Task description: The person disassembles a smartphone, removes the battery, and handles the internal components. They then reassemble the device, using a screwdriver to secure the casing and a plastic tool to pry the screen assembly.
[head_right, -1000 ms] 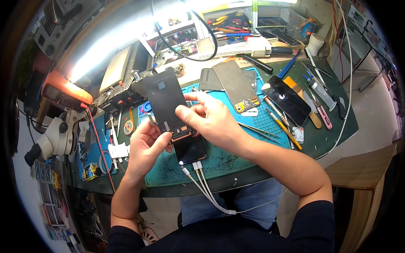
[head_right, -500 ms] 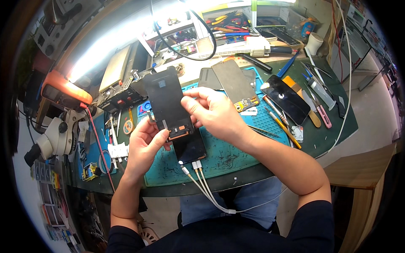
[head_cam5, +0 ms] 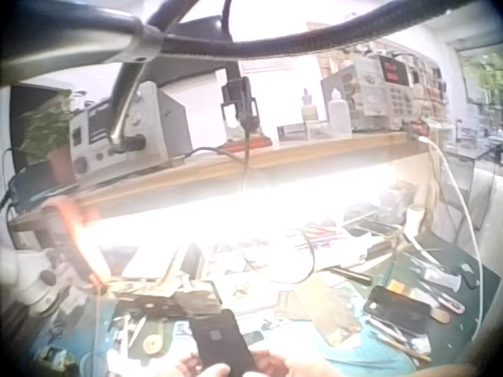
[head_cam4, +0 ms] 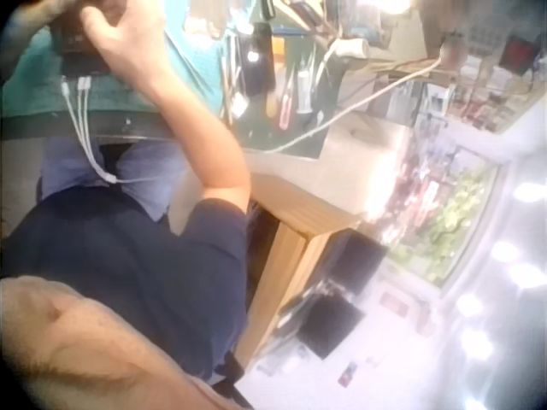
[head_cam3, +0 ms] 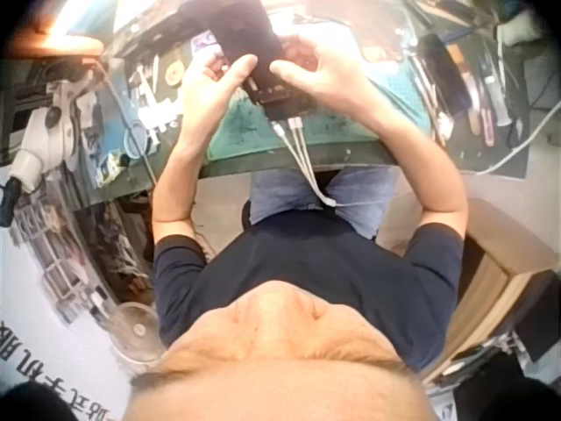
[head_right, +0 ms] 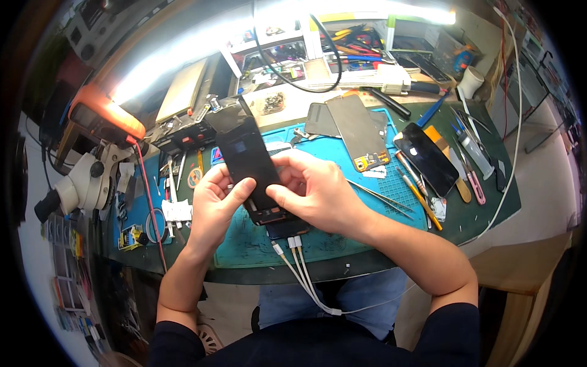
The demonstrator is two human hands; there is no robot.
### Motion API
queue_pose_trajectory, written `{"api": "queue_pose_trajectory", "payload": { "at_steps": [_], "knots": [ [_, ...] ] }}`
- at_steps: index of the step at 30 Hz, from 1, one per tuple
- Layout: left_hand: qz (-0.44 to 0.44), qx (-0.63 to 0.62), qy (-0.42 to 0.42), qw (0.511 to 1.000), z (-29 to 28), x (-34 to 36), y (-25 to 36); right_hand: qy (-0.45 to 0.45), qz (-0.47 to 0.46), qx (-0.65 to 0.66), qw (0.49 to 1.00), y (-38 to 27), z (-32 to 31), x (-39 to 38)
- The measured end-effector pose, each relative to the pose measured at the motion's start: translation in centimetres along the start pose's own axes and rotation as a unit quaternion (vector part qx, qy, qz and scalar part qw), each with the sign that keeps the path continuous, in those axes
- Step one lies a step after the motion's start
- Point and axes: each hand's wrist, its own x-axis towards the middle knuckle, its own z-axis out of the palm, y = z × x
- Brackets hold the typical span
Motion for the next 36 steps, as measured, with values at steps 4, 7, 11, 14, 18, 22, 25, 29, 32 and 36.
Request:
{"api": "queue_pose_trajectory", "payload": {
  "at_steps": [4,7,11,14,18,22,25,29,32,36],
  "knots": [
    [0.006,-0.015,0.029,0.999,-0.8,0.4,-0.3,0.034,-0.006,0.007,0.999,0.7,-0.5,0.2],
    [0.030,-0.052,0.053,0.997,-1.2,0.9,-0.5,0.051,0.010,0.044,0.998,0.1,-0.5,0.4],
    [0.032,-0.044,0.001,0.999,-1.3,0.8,-0.5,0.022,0.012,0.040,0.999,0.2,-0.5,0.4],
    [0.029,-0.049,-0.037,0.998,-0.4,0.5,-0.1,0.011,-0.004,0.031,0.999,0.7,-0.3,0.3],
    [-0.009,-0.051,-0.049,0.997,-0.7,0.5,-0.2,0.015,-0.006,0.015,1.000,1.0,-0.3,0.2],
    [-0.013,-0.052,-0.026,0.998,-1.2,0.8,-0.5,0.043,-0.004,0.010,0.999,1.1,-0.5,0.4],
    [-0.005,-0.065,-0.014,0.998,-1.1,0.9,-0.4,0.048,-0.008,0.008,0.999,1.1,-0.5,0.5],
    [0.036,-0.038,-0.043,0.998,-0.4,0.6,-1.1,0.015,-0.012,-0.009,1.000,0.9,-0.1,0.2],
    [-0.008,-0.054,-0.061,0.997,-0.9,0.6,-1.0,0.030,-0.016,-0.023,0.999,1.1,0.0,0.0],
    [-0.021,-0.036,-0.075,0.996,-1.5,0.6,-1.0,0.029,-0.016,-0.030,0.999,1.2,-0.3,0.2]
  ]
}}
